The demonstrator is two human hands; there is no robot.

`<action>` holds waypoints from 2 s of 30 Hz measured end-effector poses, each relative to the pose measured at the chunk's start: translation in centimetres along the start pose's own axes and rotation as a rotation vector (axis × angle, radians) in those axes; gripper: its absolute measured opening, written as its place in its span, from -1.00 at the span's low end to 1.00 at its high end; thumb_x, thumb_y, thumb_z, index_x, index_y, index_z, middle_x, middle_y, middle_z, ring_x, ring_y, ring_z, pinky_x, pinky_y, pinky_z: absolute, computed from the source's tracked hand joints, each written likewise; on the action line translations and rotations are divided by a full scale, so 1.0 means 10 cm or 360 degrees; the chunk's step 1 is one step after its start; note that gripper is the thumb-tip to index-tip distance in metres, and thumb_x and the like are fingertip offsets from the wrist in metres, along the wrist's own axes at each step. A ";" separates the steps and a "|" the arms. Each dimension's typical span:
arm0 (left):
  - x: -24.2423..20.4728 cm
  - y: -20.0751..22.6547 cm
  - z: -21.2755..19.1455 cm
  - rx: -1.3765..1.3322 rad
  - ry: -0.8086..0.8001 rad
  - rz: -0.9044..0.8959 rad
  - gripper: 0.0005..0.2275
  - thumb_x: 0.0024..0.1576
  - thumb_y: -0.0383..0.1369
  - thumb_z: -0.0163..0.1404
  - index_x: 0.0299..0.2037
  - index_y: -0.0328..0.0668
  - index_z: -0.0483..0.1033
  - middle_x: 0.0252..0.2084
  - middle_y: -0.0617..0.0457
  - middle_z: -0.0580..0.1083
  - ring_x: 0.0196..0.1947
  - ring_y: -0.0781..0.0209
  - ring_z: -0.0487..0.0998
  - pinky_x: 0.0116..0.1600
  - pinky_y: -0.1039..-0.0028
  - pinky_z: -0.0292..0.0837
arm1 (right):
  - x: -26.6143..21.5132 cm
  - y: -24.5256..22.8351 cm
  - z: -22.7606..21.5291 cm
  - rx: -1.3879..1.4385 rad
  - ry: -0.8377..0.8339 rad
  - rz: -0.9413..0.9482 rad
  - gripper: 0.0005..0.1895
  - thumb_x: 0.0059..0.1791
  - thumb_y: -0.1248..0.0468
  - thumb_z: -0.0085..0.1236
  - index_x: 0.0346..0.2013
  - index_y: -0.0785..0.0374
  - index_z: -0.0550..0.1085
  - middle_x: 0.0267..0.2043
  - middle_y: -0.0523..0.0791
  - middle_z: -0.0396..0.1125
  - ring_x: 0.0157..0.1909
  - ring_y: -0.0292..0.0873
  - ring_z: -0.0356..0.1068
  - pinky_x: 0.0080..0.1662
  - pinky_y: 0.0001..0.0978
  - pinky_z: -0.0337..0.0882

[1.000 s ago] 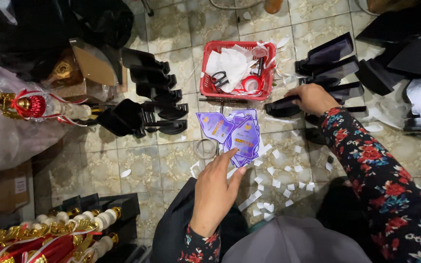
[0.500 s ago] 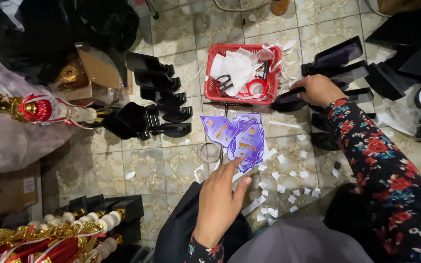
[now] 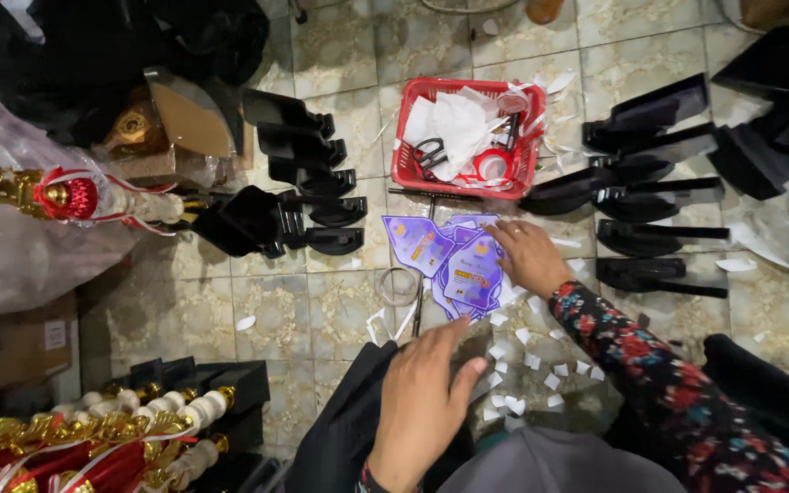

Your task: The person sits on the floor and assembles trophies by peeling backing from purple paper labels and attaching them to black plastic bases. They handle multiple labels and bases, using clear tape to secure the labels onto the trophy stands.

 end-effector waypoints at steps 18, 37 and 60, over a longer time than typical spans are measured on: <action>-0.06 -0.39 0.13 -0.0071 -0.0393 -0.0458 -0.54 0.10 -0.01 -0.24 0.20 0.12 0.24 0.11 0.13 0.33 0.02 0.03 0.34 -0.10 0.22 0.22 | 0.48 -0.29 1.46 -0.0306 -0.0362 0.0766 -0.14 -0.30 -0.33 0.10 0.07 0.16 0.26 -0.01 -0.04 0.23 -0.13 -0.03 0.33 -0.27 -0.22 0.41; -0.31 0.03 -0.27 -0.0336 0.0565 0.0023 -0.83 0.11 -0.21 -0.07 -0.43 -0.07 0.37 -0.54 0.16 0.42 -0.49 0.15 0.46 -0.31 0.36 0.28 | -0.18 -0.86 -0.89 0.0970 0.0686 0.0338 -0.93 -0.13 0.30 0.10 -0.36 0.18 0.46 -0.29 -0.17 0.41 -0.21 -0.19 0.41 -0.12 -0.40 0.34; -0.41 -0.27 -0.24 -0.1627 0.1216 -0.0300 -0.86 0.07 -0.45 0.02 -0.45 -0.35 0.34 -0.65 -0.03 0.37 -0.77 0.33 0.37 -0.63 0.65 0.25 | -1.39 -1.16 -2.38 0.0044 0.0946 -0.0410 -0.89 -0.13 0.17 0.21 -0.37 0.08 0.52 -0.23 -0.18 0.41 -0.29 -0.06 0.35 -0.17 -0.20 0.32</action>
Point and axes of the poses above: each hand's wrist, its own x-axis towards the middle knuckle, its own z-axis out of the palm, y = z × x, the point moved 5 cm from there along x, towards the middle knuckle
